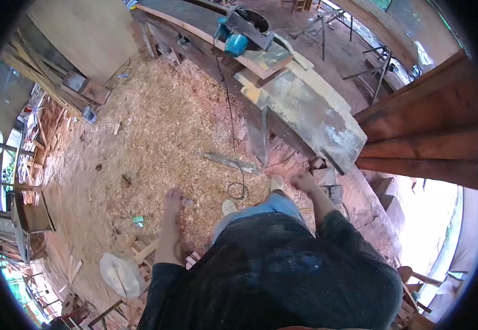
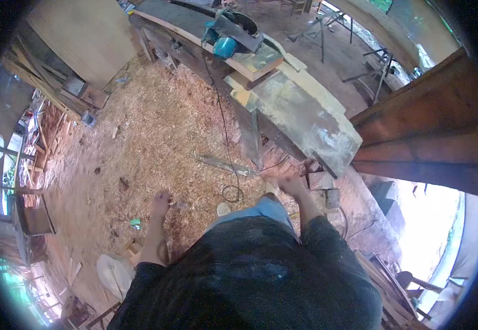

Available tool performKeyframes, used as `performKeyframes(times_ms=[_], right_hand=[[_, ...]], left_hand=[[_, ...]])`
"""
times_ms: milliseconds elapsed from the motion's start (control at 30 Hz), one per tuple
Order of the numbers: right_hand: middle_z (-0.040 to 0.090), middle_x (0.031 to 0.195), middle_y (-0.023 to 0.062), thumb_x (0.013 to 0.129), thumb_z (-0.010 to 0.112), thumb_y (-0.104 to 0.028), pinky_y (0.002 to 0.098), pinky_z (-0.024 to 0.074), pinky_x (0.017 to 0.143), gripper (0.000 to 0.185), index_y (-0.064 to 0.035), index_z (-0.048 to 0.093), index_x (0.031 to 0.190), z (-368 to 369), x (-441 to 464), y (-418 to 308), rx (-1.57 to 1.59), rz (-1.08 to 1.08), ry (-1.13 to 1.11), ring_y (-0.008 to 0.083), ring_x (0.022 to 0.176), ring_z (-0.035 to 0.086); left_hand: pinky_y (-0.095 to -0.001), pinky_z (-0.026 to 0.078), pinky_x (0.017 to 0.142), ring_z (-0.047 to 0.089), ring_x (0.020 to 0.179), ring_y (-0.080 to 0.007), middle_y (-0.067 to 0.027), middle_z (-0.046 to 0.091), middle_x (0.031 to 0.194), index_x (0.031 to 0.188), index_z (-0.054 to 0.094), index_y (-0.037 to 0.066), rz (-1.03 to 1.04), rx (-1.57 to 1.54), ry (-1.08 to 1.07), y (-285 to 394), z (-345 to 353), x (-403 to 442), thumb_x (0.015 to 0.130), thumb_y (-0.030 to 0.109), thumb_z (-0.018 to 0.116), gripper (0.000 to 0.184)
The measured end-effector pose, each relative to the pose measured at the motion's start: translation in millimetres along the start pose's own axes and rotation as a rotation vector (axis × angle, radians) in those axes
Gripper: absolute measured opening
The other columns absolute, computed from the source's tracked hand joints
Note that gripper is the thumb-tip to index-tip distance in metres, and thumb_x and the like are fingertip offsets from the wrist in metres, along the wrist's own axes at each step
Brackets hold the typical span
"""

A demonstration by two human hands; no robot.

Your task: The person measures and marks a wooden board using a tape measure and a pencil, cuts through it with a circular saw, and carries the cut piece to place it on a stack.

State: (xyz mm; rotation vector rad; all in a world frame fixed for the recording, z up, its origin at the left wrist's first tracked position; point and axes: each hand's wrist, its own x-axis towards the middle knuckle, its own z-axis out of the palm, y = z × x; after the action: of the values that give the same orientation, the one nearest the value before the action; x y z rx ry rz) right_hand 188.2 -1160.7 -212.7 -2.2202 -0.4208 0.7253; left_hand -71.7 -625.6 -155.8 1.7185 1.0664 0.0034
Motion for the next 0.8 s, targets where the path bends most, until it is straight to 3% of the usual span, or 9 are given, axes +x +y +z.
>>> performKeyframes(times_ms=[100, 200, 233, 333, 367, 567, 600, 700, 800], right_hand=[[0.067, 0.067, 0.0135, 0.103, 0.052, -0.047, 0.0463, 0.0495, 0.059, 0.049, -0.0068, 0.067, 0.079, -33, 124, -49, 0.422, -0.003, 0.134, 0.0289, 0.062, 0.063], [0.058, 0.077, -0.0031, 0.099, 0.073, -0.037, 0.0273, 0.0397, 0.058, 0.029, -0.0116, 0.066, 0.087, -104, 219, -142, 0.738, 0.139, 0.032, 0.0102, 0.065, 0.050], [0.058, 0.077, -0.0029, 0.098, 0.074, -0.040, 0.0268, 0.0398, 0.059, 0.030, -0.0124, 0.066, 0.087, -119, 248, -166, 0.913, 0.187, 0.034, 0.0100, 0.065, 0.049], [0.059, 0.079, -0.0027, 0.096, 0.076, -0.043, 0.0277, 0.0414, 0.061, 0.032, -0.0131, 0.066, 0.091, -144, 341, -185, 1.231, 0.246, 0.055, 0.0104, 0.066, 0.050], [0.059, 0.079, -0.0028, 0.095, 0.077, -0.043, 0.0285, 0.0421, 0.061, 0.032, -0.0131, 0.066, 0.092, -149, 372, -188, 1.303, 0.245, 0.071, 0.0107, 0.067, 0.051], [0.061, 0.099, 0.0034, 0.091, 0.083, -0.033, 0.0416, 0.0559, 0.088, 0.041, -0.0071, 0.063, 0.116, -150, 430, -203, 1.443, 0.317, 0.132, 0.0212, 0.090, 0.060], [0.061, 0.102, 0.0033, 0.090, 0.084, -0.024, 0.0412, 0.0524, 0.078, 0.037, -0.0075, 0.061, 0.114, -155, 425, -204, 1.476, 0.316, 0.105, 0.0193, 0.095, 0.059], [0.063, 0.109, 0.0055, 0.092, 0.081, -0.022, 0.0429, 0.0540, 0.082, 0.038, -0.0058, 0.061, 0.120, -160, 418, -208, 1.486, 0.256, 0.072, 0.0217, 0.099, 0.063], [0.065, 0.111, 0.0070, 0.095, 0.078, -0.019, 0.0417, 0.0559, 0.083, 0.034, -0.0042, 0.063, 0.122, -159, 416, -203, 1.466, 0.209, 0.017, 0.0220, 0.102, 0.066]], left_hand=[[-0.0339, 0.054, 0.073, 0.067, 0.079, -0.0177, -0.0080, 0.072, 0.088, 0.107, 0.074, 0.002, 0.029, -0.007, 0.016, 54, 16, -11, 0.097, 0.030, 0.063, 0.031], [-0.0409, 0.055, 0.079, 0.071, 0.087, -0.0260, -0.0152, 0.075, 0.095, 0.111, 0.072, 0.002, 0.110, 0.232, 0.151, 39, 50, -48, 0.098, 0.031, 0.062, 0.034], [-0.0440, 0.055, 0.082, 0.071, 0.090, -0.0331, -0.0203, 0.075, 0.098, 0.109, 0.073, 0.002, 0.185, 0.327, 0.108, 29, 57, -65, 0.099, 0.035, 0.059, 0.036], [-0.0529, 0.054, 0.077, 0.071, 0.084, -0.0402, -0.0222, 0.073, 0.100, 0.108, 0.071, 0.002, -0.311, 0.708, -0.040, -39, 92, -151, 0.099, 0.046, 0.058, 0.046], [-0.0507, 0.054, 0.075, 0.071, 0.083, -0.0376, -0.0197, 0.073, 0.099, 0.110, 0.072, 0.004, -0.392, 0.719, -0.072, -54, 103, -185, 0.099, 0.042, 0.060, 0.042], [-0.0380, 0.055, 0.060, 0.072, 0.075, -0.0215, -0.0051, 0.076, 0.098, 0.123, 0.072, 0.013, -0.960, -0.083, 0.030, -77, 147, -330, 0.094, 0.020, 0.071, 0.029], [-0.0358, 0.055, 0.058, 0.072, 0.074, -0.0189, -0.0026, 0.076, 0.098, 0.125, 0.072, 0.015, -0.983, -0.248, 0.055, -85, 148, -339, 0.093, 0.016, 0.072, 0.032], [-0.0410, 0.056, 0.070, 0.073, 0.081, -0.0225, -0.0059, 0.076, 0.091, 0.117, 0.073, 0.013, -0.735, -1.136, 0.006, -87, 151, -320, 0.091, 0.027, 0.072, 0.029], [-0.0448, 0.055, 0.080, 0.072, 0.086, -0.0313, -0.0128, 0.075, 0.090, 0.110, 0.072, 0.007, -0.310, 0.201, -0.042, -52, 157, -268, 0.091, 0.032, 0.070, 0.031]])
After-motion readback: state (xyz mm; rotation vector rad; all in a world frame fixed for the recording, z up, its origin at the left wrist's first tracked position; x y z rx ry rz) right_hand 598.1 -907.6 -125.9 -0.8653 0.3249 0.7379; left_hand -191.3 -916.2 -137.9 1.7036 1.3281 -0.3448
